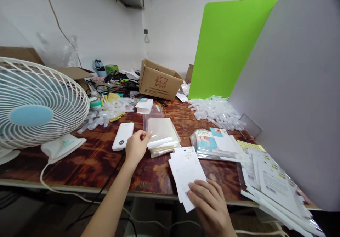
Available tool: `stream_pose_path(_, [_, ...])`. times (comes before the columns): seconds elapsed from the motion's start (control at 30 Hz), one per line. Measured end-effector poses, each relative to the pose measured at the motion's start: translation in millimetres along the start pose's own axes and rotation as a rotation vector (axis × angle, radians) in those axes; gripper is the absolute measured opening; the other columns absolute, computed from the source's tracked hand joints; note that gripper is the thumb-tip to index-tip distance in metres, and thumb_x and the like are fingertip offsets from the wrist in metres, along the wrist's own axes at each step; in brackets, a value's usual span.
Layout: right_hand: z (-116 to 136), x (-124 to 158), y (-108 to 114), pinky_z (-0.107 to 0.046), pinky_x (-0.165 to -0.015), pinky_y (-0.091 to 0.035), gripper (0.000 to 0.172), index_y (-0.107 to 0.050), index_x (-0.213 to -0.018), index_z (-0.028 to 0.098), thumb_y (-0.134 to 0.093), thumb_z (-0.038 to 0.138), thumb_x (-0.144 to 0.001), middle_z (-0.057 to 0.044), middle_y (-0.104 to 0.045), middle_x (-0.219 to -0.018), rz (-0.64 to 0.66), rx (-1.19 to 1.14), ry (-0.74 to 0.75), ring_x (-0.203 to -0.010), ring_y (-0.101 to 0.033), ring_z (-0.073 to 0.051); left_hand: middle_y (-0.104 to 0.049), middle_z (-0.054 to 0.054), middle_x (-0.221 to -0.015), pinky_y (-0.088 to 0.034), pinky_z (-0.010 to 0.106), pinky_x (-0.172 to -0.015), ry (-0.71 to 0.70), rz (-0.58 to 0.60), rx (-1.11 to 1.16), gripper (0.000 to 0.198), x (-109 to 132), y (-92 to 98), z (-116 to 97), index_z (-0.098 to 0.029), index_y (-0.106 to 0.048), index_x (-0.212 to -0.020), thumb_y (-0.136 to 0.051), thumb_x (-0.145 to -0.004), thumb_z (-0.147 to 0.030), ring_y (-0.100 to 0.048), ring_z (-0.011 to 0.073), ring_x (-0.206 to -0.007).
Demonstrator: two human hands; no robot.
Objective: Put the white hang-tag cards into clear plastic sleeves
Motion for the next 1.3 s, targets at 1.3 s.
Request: stream_pose_path(1.3, [44.9,-52.4,31.3,-0.038,-0.096,-0.049,0.023,-0.069,-0.096,0.011,-0.046,0.009,-0.090,-0.011,-0.072,-0.102,-0.167,0.168,0.111,-0.109,-0.064,-0.024,-0.073,0.009,-0.113,-0.052,0.036,-0.092,0.586,0.477,1.248,0.045,148.8,-32.5,-67.9,-0.022,-0.073,-0.107,-0.076,-0.070,-0.048,-0.062,0.0296,-0.113])
Point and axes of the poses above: each hand's wrist, its own x-axis away from the middle knuckle, its own y-axis out of the back of the hand, z = x × y, the point moved 9 cm from there along -x, towards the middle knuckle
